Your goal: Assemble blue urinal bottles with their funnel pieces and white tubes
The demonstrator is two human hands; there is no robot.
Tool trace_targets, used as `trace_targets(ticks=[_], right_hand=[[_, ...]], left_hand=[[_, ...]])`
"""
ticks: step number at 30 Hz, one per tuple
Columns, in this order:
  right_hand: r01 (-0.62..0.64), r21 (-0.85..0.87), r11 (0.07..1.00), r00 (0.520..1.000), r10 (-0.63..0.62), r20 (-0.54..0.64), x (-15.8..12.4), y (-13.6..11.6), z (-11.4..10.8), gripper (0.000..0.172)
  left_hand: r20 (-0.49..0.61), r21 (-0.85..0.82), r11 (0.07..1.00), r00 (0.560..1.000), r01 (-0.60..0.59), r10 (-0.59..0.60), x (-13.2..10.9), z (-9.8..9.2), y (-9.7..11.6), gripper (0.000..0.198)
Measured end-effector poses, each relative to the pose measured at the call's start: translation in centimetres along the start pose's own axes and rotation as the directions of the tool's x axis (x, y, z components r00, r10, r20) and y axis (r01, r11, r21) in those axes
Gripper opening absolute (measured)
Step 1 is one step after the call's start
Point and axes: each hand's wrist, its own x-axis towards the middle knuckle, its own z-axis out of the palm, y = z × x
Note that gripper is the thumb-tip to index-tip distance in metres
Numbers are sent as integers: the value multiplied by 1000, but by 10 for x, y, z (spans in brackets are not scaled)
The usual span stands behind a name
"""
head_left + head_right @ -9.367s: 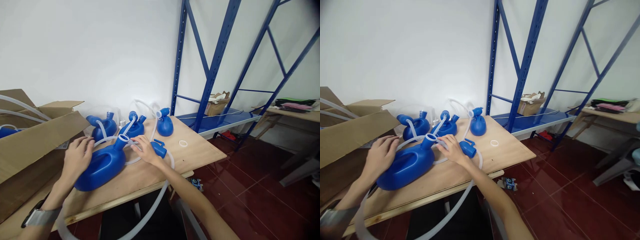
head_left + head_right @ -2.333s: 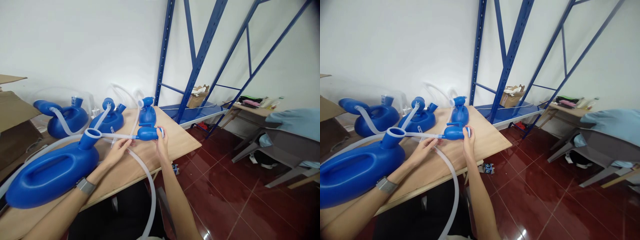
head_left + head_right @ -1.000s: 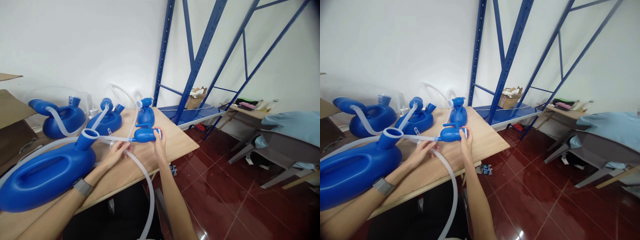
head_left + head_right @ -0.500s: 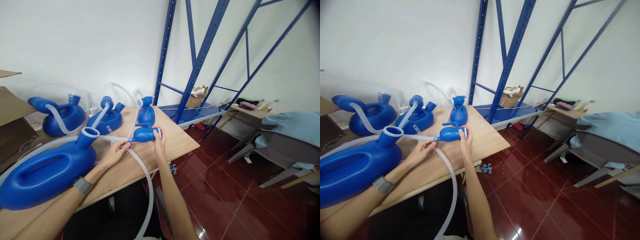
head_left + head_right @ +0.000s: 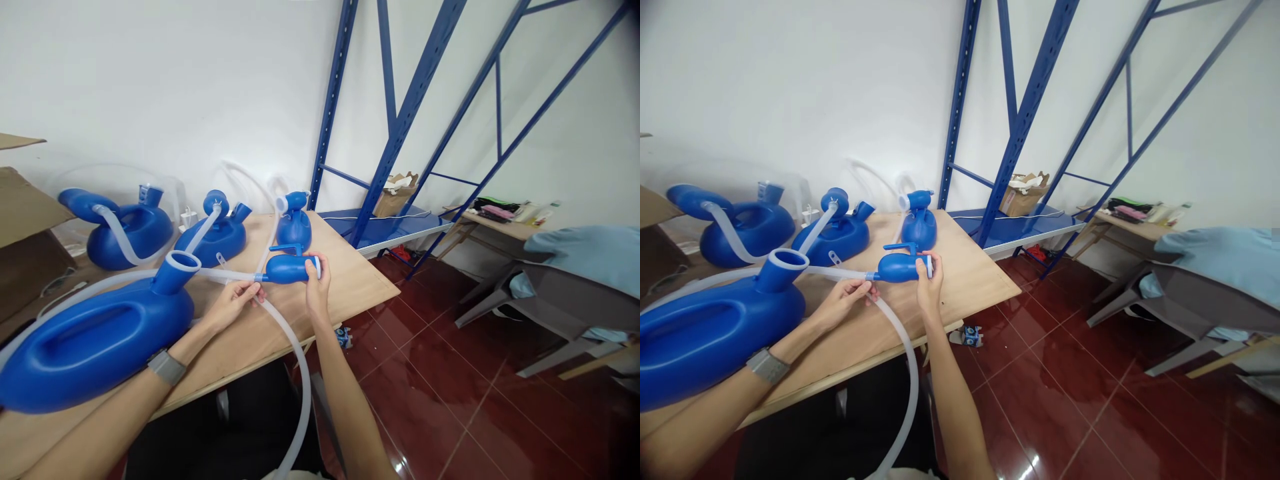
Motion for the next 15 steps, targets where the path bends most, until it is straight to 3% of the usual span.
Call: trace_targets(ticks=[6, 15], right_hand=[[120, -41, 992, 993, -121, -14, -5, -1, 4, 31], [197, -43, 980, 980, -195, 40, -9, -1, 3, 32]], left_hand=[[-8, -106, 994, 1000, 27, -28, -1, 0, 1, 55], [56, -205, 975, 996, 81, -71, -2, 1, 6, 54]])
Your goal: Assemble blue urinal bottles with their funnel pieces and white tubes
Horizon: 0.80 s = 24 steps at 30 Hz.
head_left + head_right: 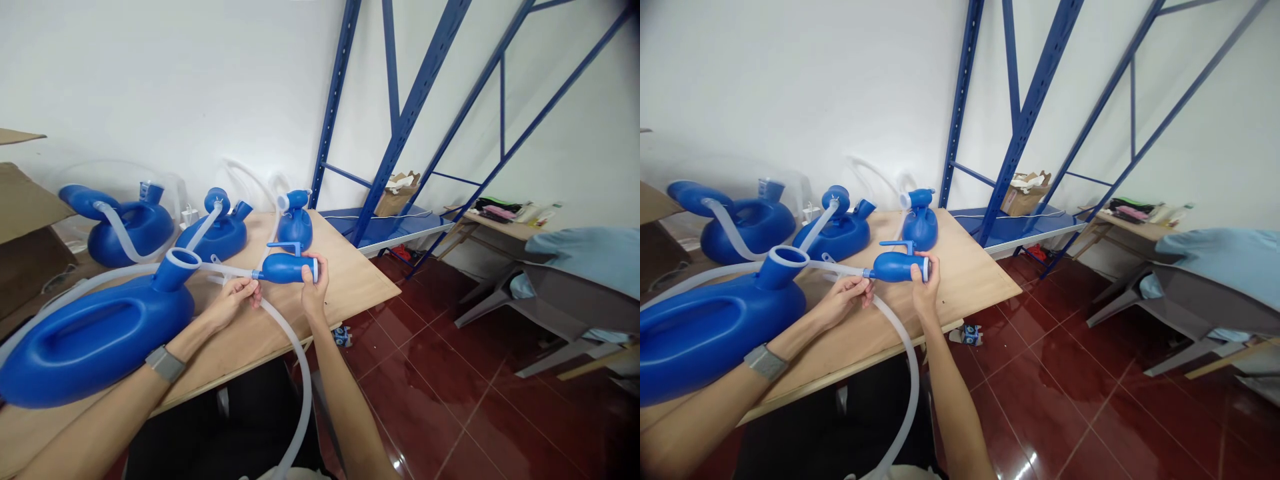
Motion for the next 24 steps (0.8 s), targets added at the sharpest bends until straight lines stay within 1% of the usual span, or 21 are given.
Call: trace_targets(ticks=[3, 7, 10, 13, 20, 24], right_hand=[[12, 8, 1000, 1000, -12, 12, 1, 2, -3, 33], [59, 9, 998, 997, -60, 40, 0, 1, -6, 32], [82, -12, 997, 995, -82, 64, -1, 0, -6, 32], [86, -23, 996, 994, -85, 65, -2, -1, -3, 33], [55, 13, 998, 998, -55, 5, 0, -1, 0, 32], [2, 35, 999, 996, 1, -90, 7, 3, -2, 34]], left_hand=[[33, -16, 1000, 999, 10, -10, -1, 1, 3, 54], [60, -17, 1000, 998, 27, -26, -2, 2, 3, 55], [63, -16, 999, 998, 32, -31, -1, 2, 2, 54], [46, -19, 999, 999, 29, -28, 0, 2, 1, 54], [-6, -15, 999, 999, 34, -34, 2, 4, -3, 55], [-27, 2, 999, 998, 54, -54, 1, 3, -5, 56]])
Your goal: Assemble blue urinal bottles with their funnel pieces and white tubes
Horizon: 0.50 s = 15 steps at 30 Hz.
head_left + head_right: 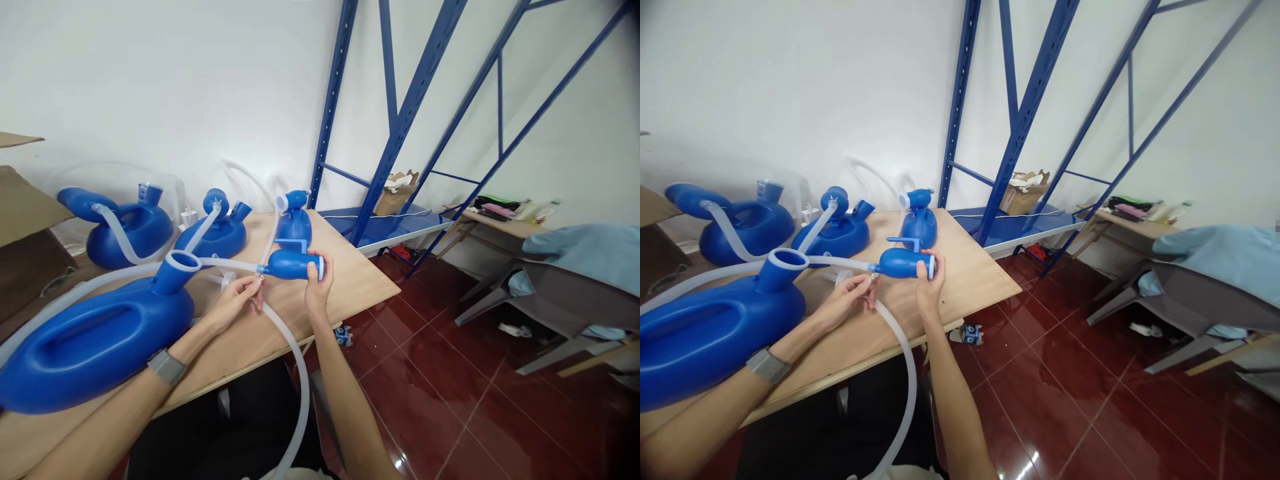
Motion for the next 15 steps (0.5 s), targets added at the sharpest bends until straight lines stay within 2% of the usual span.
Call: trace_targets(ticks=[2, 5, 9, 12, 15], right_hand=[[-47, 38, 998, 995, 50, -85, 6, 3, -3, 38], [-119, 117, 986, 968, 141, -207, 17, 6, -10, 47], [-115, 179, 977, 920, 173, -351, 33, 5, -28, 52], [-115, 226, 967, 870, 208, -447, 43, 7, -43, 55], [-109, 231, 967, 837, 215, -504, 51, 12, -56, 58]], left_hand=[[-18, 63, 998, 1000, 2, -1, -2, 0, 0, 56], [-48, 298, 952, 995, -69, 88, -7, 1, 2, 49], [7, 615, 754, 957, -232, 289, -11, 1, 3, 32], [87, 712, 640, 941, -288, 327, -17, 2, 2, 30], [150, 803, 510, 933, -308, 327, -33, 3, 4, 34]])
